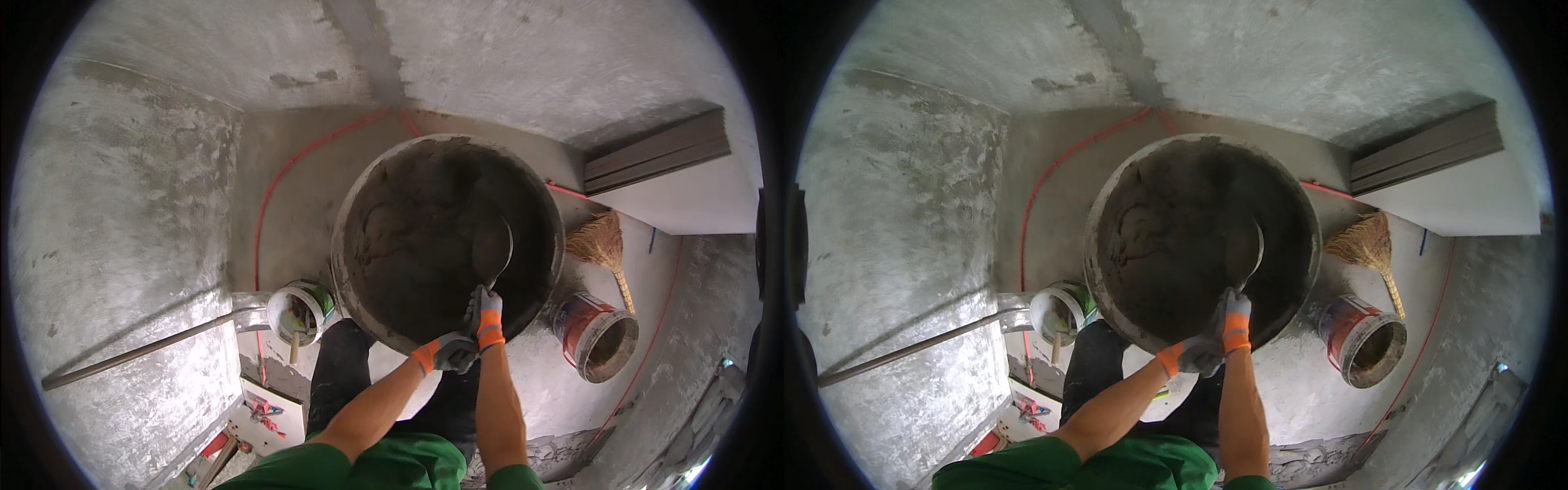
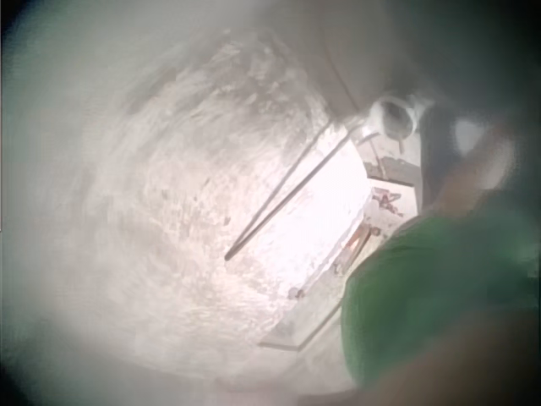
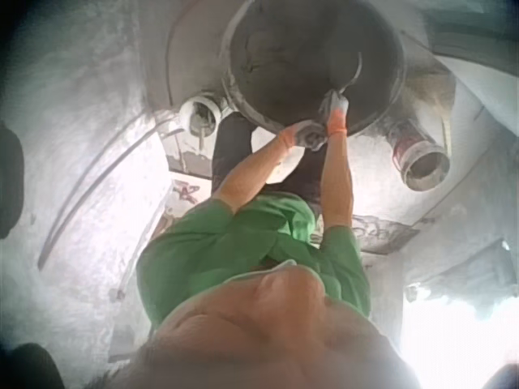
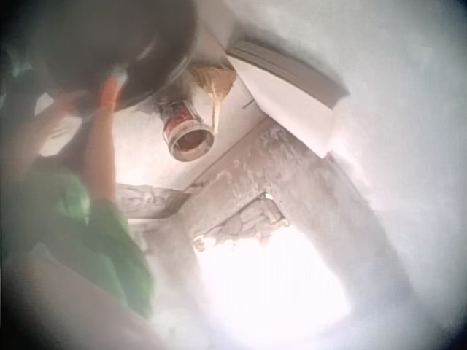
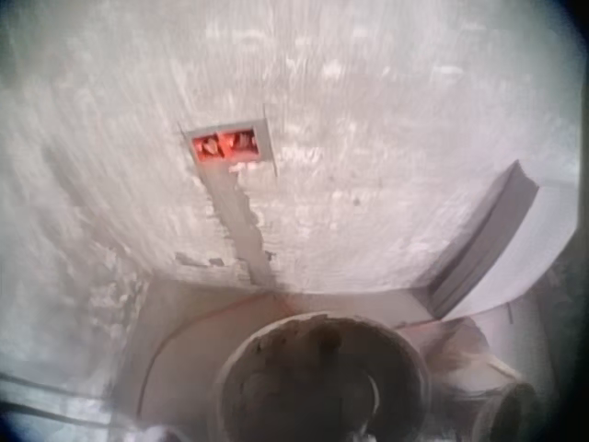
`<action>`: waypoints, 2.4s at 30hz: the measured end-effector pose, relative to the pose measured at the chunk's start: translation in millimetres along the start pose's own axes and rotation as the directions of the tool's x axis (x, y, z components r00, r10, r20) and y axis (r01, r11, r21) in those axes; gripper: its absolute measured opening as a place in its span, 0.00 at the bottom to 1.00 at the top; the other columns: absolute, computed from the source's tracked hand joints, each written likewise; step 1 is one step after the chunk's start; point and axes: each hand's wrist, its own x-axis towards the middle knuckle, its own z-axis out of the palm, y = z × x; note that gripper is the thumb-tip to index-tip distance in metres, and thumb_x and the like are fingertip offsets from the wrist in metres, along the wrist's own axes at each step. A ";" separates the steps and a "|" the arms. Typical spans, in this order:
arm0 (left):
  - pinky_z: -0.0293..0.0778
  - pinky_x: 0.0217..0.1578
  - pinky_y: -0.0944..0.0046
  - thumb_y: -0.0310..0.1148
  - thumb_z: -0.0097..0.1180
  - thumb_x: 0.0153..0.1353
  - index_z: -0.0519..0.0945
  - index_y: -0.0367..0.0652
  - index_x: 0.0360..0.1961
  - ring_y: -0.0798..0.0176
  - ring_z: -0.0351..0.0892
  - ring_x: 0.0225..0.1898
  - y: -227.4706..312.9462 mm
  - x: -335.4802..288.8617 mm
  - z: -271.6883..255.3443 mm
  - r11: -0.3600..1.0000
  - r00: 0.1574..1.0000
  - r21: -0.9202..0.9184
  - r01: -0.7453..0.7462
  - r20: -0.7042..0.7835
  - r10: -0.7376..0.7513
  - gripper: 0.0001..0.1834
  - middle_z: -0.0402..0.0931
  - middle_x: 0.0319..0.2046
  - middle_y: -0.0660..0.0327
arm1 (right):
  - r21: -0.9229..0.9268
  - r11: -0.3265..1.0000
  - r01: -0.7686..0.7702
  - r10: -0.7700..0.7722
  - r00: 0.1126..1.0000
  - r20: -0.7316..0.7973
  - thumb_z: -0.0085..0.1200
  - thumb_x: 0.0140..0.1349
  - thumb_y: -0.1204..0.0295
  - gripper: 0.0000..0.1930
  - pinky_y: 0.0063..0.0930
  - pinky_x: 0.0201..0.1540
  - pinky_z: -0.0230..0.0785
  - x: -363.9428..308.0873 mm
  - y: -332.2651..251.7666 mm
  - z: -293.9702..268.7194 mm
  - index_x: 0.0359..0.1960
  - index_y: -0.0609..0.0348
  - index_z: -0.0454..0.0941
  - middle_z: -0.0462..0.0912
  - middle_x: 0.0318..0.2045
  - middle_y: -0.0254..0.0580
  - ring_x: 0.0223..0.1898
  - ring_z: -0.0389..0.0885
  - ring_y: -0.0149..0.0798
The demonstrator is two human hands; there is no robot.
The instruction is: The person scoops wet cement from a bucket using a trowel and spreads it onto the floor in a construction room. The person repeatedly moves between the bucket and the floor, depositing and smoothing the cement in sections.
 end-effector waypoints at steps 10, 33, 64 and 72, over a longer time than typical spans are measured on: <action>0.56 0.11 0.70 0.30 0.51 0.51 0.69 0.45 0.16 0.67 0.61 0.09 97.1 104.5 -121.8 0.925 0.937 -0.231 -0.302 -0.250 0.243 0.10 0.64 0.11 0.65 | -0.277 0.934 -0.225 0.275 0.948 0.157 0.48 0.57 0.66 0.07 0.26 0.16 0.59 171.1 56.2 95.3 0.26 0.55 0.69 0.69 0.15 0.34 0.13 0.65 0.32; 0.62 0.08 0.67 0.25 0.51 0.48 0.70 0.40 0.20 0.67 0.64 0.09 132.2 59.9 -119.8 0.780 0.386 0.581 -0.232 -0.681 0.622 0.04 0.67 0.12 0.63 | 0.118 0.632 -0.766 0.240 0.339 0.910 0.38 0.65 0.62 0.17 0.14 0.10 0.45 154.7 51.1 178.3 0.16 0.49 0.58 0.56 0.13 0.25 0.10 0.52 0.22; 0.64 0.11 0.68 0.23 0.54 0.47 0.72 0.38 0.27 0.71 0.66 0.12 -315.2 -16.5 147.6 0.364 0.549 0.909 -0.205 -0.201 0.811 0.05 0.71 0.19 0.63 | 0.656 0.744 -0.127 -0.353 0.759 0.547 0.51 0.58 0.61 0.13 0.17 0.12 0.52 -259.0 21.1 -256.4 0.20 0.51 0.68 0.65 0.13 0.25 0.11 0.62 0.23; 0.64 0.07 0.65 0.25 0.51 0.50 0.73 0.38 0.28 0.67 0.67 0.07 -520.9 77.2 192.1 -0.126 0.964 0.967 0.223 -0.199 0.174 0.04 0.70 0.16 0.61 | 0.988 0.046 -0.149 -0.269 0.950 0.156 0.40 0.63 0.58 0.15 0.18 0.11 0.45 -308.8 169.3 -518.9 0.18 0.44 0.62 0.56 0.10 0.23 0.09 0.52 0.25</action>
